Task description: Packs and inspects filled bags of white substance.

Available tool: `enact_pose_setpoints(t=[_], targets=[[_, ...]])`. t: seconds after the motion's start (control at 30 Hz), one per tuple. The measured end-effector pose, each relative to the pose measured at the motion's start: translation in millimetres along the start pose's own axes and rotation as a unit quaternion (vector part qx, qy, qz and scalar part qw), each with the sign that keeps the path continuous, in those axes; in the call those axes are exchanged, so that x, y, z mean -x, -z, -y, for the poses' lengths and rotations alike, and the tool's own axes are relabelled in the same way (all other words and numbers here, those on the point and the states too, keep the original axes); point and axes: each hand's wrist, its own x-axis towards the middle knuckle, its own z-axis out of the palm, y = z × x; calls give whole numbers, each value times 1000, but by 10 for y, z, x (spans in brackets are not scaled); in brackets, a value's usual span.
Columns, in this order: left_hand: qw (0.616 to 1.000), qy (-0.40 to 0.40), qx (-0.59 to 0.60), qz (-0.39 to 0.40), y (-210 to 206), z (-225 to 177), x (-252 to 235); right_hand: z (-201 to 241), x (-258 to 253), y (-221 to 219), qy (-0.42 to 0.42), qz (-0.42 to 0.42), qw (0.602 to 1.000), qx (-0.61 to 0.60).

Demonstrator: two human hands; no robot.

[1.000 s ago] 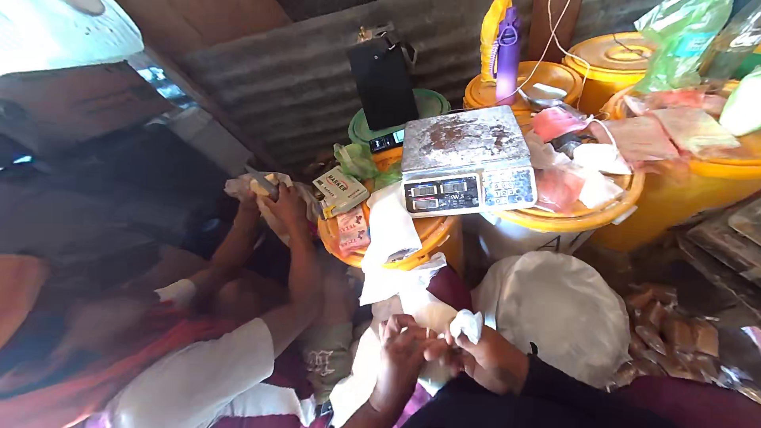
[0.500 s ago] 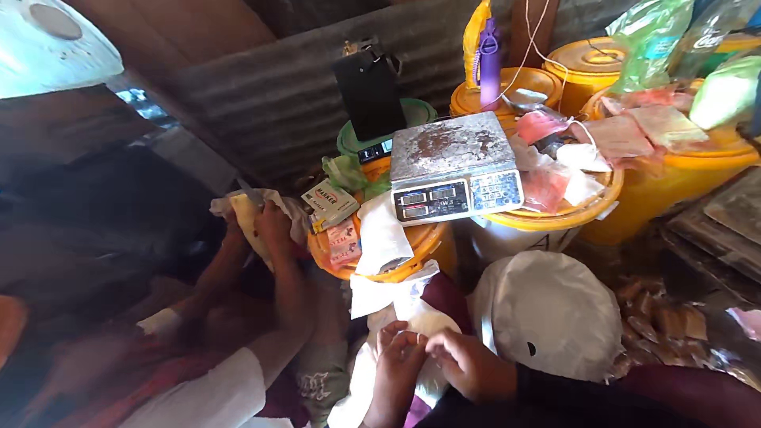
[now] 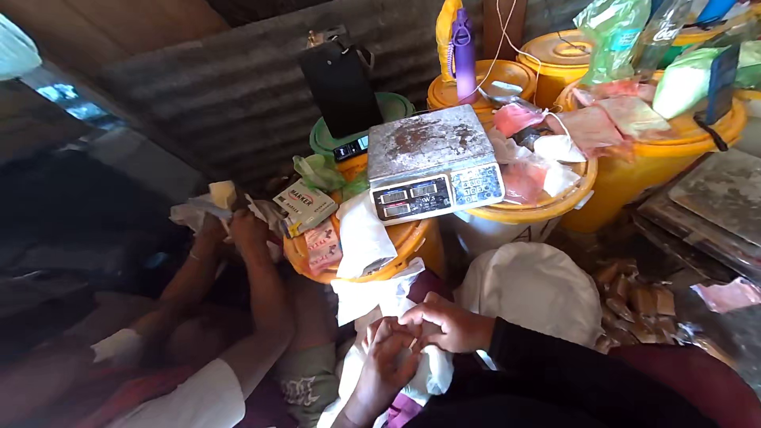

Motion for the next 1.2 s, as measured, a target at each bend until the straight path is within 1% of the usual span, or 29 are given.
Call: enact_pose_setpoints(t=[0.1, 0.2, 0.3, 0.43, 0.5, 0.57, 0.63, 0.67, 0.73, 0.87, 0.97, 1.07, 1.13, 1.2], targets=[[996, 34, 67, 49, 88, 32, -22, -20, -26, -57, 29, -6, 1000, 9], [990, 46, 99, 94, 182, 33, -67, -22, -21, -81, 20, -3, 1000, -2], [985, 48, 120, 114, 217, 50, -121, -19, 5, -106, -7, -3, 1000, -5], [979, 72, 140, 133, 216, 39, -187, 2, 54, -136, -7, -18, 1000, 17], [980, 75, 136, 125, 193, 19, -216, -9, 103, -189, 21, -42, 998, 42], [979, 66, 142, 129, 185, 29, -236, -72, 165, -298, 77, -97, 988, 96], [980, 58, 136, 136, 203, 25, -249, -115, 201, -354, 104, -137, 977, 123], [980, 59, 130, 142, 218, 14, -249, -110, 207, -352, 103, -140, 977, 122], [979, 60, 121, 152, 236, 0, -247, -96, 199, -322, 92, -121, 984, 94], [979, 36, 115, 167, 249, 56, -263, -61, 160, -273, 84, -90, 990, 73], [979, 20, 111, 172, 246, 83, -287, -63, 167, -316, 90, -97, 985, 107], [983, 17, 110, 149, 220, 53, -262, -81, 202, -392, 103, -149, 969, 167], [990, -3, 102, 97, 141, 42, -192, -81, 242, -428, 104, -180, 959, 194], [994, -22, 100, 37, 46, 61, -109, -62, 278, -438, 107, -192, 956, 195]])
